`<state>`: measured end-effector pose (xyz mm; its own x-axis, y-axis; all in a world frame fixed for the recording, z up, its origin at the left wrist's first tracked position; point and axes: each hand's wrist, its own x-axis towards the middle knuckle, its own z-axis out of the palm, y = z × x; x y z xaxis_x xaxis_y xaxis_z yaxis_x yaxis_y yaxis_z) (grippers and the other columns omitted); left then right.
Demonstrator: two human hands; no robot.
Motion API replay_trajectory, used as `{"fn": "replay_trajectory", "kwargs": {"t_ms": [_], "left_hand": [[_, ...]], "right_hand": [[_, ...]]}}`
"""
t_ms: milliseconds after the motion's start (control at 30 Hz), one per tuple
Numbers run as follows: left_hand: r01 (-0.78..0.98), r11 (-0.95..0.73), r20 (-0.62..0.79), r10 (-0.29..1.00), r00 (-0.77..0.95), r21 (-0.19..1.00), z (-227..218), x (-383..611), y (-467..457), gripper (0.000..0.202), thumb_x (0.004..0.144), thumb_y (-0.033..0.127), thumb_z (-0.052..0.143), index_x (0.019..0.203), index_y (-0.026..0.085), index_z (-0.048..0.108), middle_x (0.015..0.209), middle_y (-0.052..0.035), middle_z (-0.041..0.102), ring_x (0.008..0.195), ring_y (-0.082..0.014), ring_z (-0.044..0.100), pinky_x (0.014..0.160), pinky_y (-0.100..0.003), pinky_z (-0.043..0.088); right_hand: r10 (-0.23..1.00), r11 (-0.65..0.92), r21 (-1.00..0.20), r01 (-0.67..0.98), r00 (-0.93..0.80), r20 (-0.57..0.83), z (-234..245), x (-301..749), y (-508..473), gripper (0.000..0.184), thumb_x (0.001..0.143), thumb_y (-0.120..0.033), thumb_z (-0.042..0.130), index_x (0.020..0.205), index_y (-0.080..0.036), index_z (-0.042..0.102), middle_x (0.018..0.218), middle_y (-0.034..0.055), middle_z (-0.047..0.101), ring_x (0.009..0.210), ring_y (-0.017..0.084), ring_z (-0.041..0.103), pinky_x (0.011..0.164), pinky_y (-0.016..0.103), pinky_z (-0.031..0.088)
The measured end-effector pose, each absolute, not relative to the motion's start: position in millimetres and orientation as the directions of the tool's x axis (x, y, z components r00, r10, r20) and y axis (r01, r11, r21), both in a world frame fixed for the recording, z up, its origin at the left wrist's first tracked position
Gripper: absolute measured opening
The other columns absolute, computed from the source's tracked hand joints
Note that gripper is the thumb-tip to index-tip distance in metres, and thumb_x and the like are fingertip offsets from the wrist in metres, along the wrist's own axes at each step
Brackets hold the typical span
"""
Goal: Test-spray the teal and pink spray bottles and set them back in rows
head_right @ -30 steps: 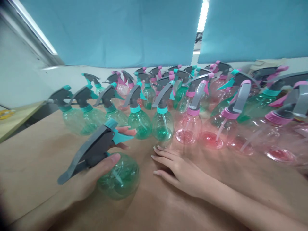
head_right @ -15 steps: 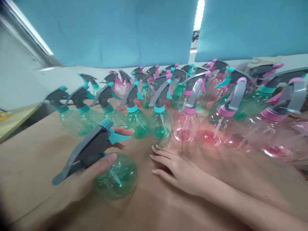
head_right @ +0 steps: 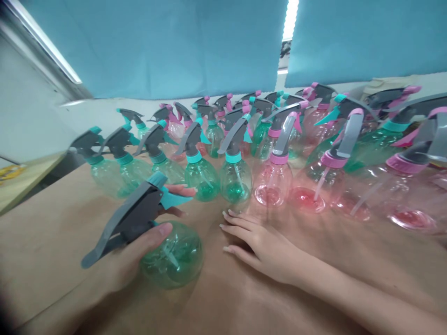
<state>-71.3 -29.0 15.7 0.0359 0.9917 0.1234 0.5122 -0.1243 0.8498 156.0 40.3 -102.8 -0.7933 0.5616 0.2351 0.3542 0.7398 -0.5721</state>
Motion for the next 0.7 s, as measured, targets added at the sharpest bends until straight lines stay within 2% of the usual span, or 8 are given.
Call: {"fn": "replay_trajectory", "kwargs": {"t_ms": [200,367,533,700], "left_hand": [[0.481,-0.017,0.073,0.992,-0.099,0.876,11.9,-70.5,-34.6,0.032,0.082,0.035,0.061,0.113,0.028,0.066,0.094,-0.0007,0.078,0.1,-0.027,0.07,0.096,-0.044,0.05],[0.464,-0.091,0.113,0.993,-0.02,0.881,12.2,-71.5,-32.4,0.032,0.081,0.034,0.059,0.111,0.027,0.067,0.096,-0.0017,0.078,0.101,-0.0275,0.069,0.095,-0.044,0.05],[0.45,-0.113,0.14,0.99,-0.026,0.886,13.5,-71.0,-31.2,0.029,0.076,0.029,0.059,0.102,0.028,0.07,0.084,-0.0001,0.077,0.093,-0.0271,0.071,0.09,-0.041,0.055],[0.488,-0.122,0.158,0.987,-0.033,0.864,15.3,-70.6,-33.4,0.021,0.077,0.03,0.057,0.092,0.028,0.072,0.077,-0.0003,0.075,0.087,-0.0269,0.072,0.079,-0.037,0.058]], "right_hand": [[0.564,0.735,-0.564,0.377,-0.802,0.198,-103.6,155.7,41.0,0.046,0.101,-0.043,0.046,0.14,-0.02,0.053,0.15,0.0065,0.049,0.141,0.024,0.039,0.115,0.045,0.038],[0.557,0.741,-0.553,0.381,-0.809,0.189,-103.0,156.0,41.1,0.046,0.101,-0.043,0.044,0.14,-0.019,0.053,0.15,0.0069,0.048,0.142,0.023,0.039,0.116,0.044,0.037],[0.551,0.748,-0.534,0.394,-0.817,0.17,-103.6,156.4,41.0,0.047,0.102,-0.045,0.042,0.139,-0.018,0.053,0.151,0.0064,0.047,0.143,0.022,0.037,0.116,0.044,0.037],[0.553,0.75,-0.536,0.388,-0.812,0.186,-104.0,156.3,41.1,0.046,0.102,-0.043,0.044,0.139,-0.019,0.053,0.15,0.0073,0.048,0.142,0.023,0.039,0.115,0.044,0.038]]}}
